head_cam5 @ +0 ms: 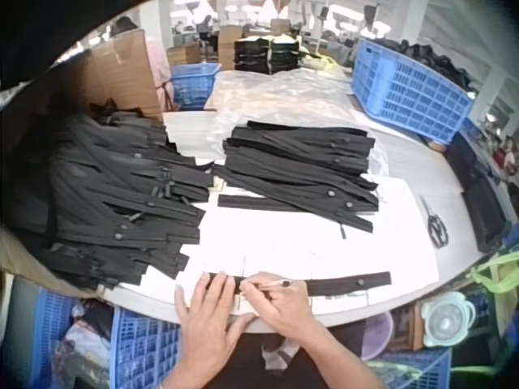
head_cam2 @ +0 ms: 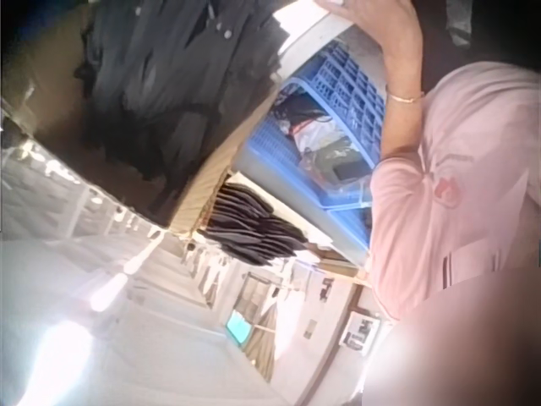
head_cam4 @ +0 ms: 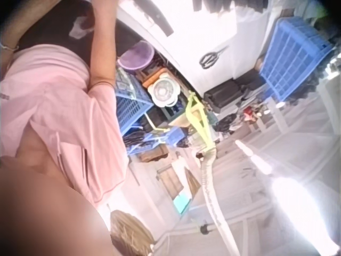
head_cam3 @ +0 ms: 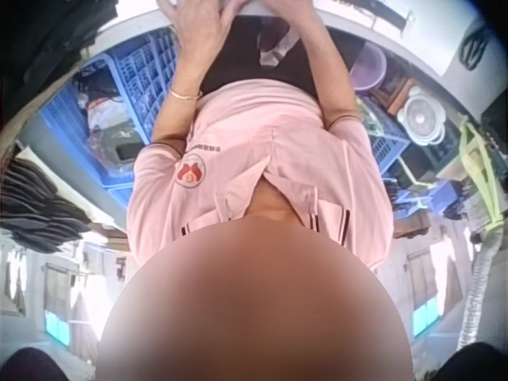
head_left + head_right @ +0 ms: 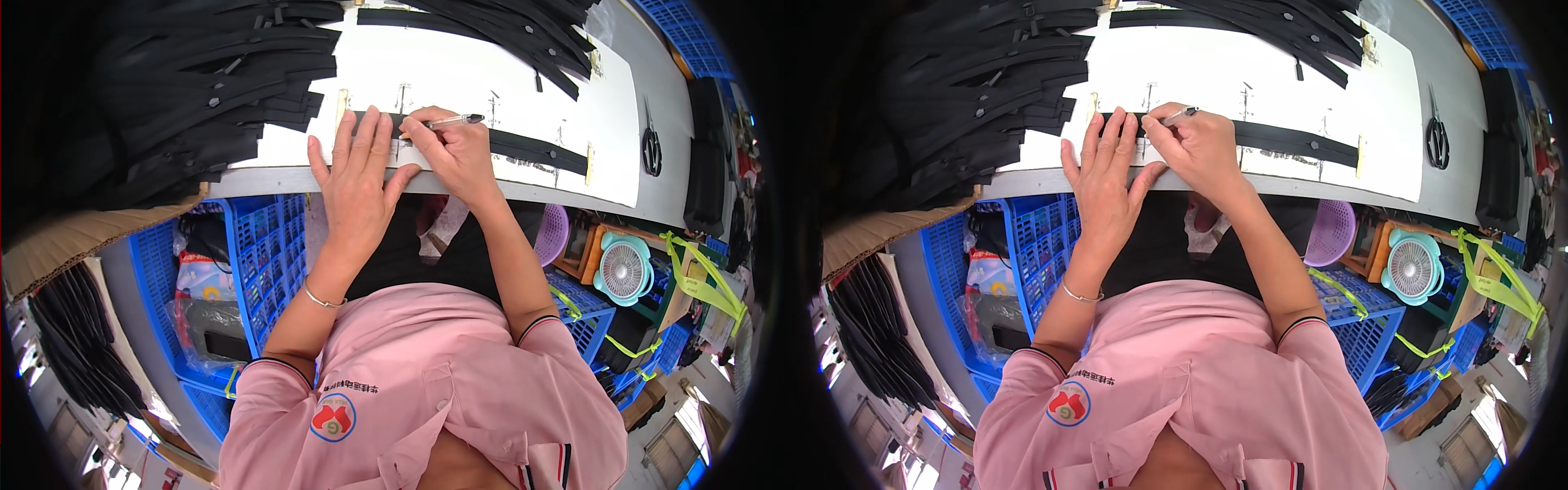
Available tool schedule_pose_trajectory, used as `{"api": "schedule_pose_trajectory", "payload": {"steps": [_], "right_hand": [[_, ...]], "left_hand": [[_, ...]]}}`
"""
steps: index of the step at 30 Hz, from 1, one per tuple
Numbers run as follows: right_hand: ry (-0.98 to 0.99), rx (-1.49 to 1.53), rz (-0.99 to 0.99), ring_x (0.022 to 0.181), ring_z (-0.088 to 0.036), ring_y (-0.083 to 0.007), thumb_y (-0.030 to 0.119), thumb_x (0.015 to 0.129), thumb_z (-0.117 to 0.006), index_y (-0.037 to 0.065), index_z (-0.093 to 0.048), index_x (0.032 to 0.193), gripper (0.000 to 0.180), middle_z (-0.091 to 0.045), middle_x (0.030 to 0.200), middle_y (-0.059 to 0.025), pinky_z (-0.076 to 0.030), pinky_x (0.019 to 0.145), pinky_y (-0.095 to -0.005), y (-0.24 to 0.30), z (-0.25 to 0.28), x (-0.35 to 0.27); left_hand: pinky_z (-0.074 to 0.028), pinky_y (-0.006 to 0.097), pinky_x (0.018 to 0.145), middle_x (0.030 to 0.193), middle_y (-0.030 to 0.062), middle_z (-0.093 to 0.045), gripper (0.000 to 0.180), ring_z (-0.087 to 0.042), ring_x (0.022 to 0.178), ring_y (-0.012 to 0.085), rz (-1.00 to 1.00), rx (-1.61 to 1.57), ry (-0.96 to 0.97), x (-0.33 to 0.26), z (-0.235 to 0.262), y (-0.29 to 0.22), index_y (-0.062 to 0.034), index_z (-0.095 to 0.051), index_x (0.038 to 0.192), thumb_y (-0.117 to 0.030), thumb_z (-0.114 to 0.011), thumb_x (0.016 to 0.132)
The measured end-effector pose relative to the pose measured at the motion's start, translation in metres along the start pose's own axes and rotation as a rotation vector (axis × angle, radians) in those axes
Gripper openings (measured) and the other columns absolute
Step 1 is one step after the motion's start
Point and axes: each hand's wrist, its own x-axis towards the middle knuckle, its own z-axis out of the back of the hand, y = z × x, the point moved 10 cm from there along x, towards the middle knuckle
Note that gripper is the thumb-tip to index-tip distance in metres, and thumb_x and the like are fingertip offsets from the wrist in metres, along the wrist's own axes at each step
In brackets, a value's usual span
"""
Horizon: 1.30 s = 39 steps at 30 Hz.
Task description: Marking specific positions on black zippers using a pen and a template on a workbench.
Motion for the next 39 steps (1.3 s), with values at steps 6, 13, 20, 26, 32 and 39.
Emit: {"api": "schedule_pose_trajectory", "payload": {"steps": [6, 13, 20, 26, 32, 39], "right_hand": [[-0.043, -0.078, 0.128, 0.058, -0.062, -0.0131, 0.012, 0.094, -0.069, -0.001, -0.075, 0.093, 0.014, -0.076, 0.082, -0.0071, -0.048, 0.056, -0.0254, 0.011, 0.001, -0.002], [-0.026, 0.041, 0.025, 0.064, -0.064, -0.0104, 0.010, 0.095, -0.066, -0.002, -0.074, 0.090, 0.015, -0.075, 0.082, -0.0066, -0.049, 0.058, -0.0264, 0.008, 0.023, -0.010], [-0.366, -0.051, -0.098, 0.057, -0.057, -0.0063, 0.015, 0.098, -0.065, 0.000, -0.074, 0.088, 0.019, -0.065, 0.065, -0.0025, -0.044, 0.054, -0.0252, -0.029, 0.114, -0.031], [-0.339, -0.099, -0.077, 0.055, -0.057, -0.0076, 0.015, 0.097, -0.067, 0.001, -0.074, 0.089, 0.018, -0.064, 0.065, -0.0031, -0.043, 0.054, -0.0255, -0.034, 0.109, -0.032], [-0.329, -0.155, -0.058, 0.062, -0.061, -0.0079, 0.013, 0.097, -0.067, 0.000, -0.074, 0.091, 0.016, -0.070, 0.073, -0.0046, -0.047, 0.058, -0.0254, -0.032, 0.107, -0.032], [-0.383, -0.233, 0.057, 0.054, -0.061, -0.0144, 0.010, 0.091, -0.071, 0.004, -0.072, 0.087, 0.007, -0.070, 0.073, -0.0043, -0.046, 0.052, -0.0270, -0.028, 0.106, -0.032]], "left_hand": [[-0.010, 0.061, 0.122, 0.153, 0.0082, -0.052, 0.067, -0.040, 0.148, 0.0300, -0.005, 0.009, 0.023, 0.001, -0.003, -0.001, -0.0071, -0.055, 0.147, -0.037, -0.074, 0.091], [-0.010, 0.061, 0.122, 0.156, 0.0078, -0.050, 0.069, -0.038, 0.149, 0.0303, 0.004, 0.011, 0.045, 0.000, -0.003, 0.001, -0.0077, -0.053, 0.149, -0.034, -0.077, 0.090], [-0.008, 0.061, 0.122, 0.155, 0.0103, -0.050, 0.072, -0.038, 0.149, 0.0323, -0.014, 0.007, 0.046, 0.001, -0.004, -0.001, -0.0067, -0.052, 0.150, -0.035, -0.078, 0.089], [-0.001, 0.068, 0.120, 0.161, 0.0132, -0.043, 0.077, -0.031, 0.153, 0.0341, -0.002, -0.051, 0.072, 0.005, -0.001, -0.021, -0.0092, -0.046, 0.155, -0.041, -0.075, 0.091], [0.005, 0.069, 0.118, 0.158, 0.0119, -0.046, 0.074, -0.036, 0.149, 0.0316, -0.177, -0.200, 0.195, 0.009, -0.031, -0.082, -0.0118, -0.051, 0.151, -0.046, -0.074, 0.089], [0.002, 0.068, 0.119, 0.154, 0.0109, -0.050, 0.063, -0.041, 0.145, 0.0294, -0.161, -0.180, 0.183, 0.005, -0.042, -0.082, -0.0108, -0.062, 0.142, -0.042, -0.075, 0.089]]}}
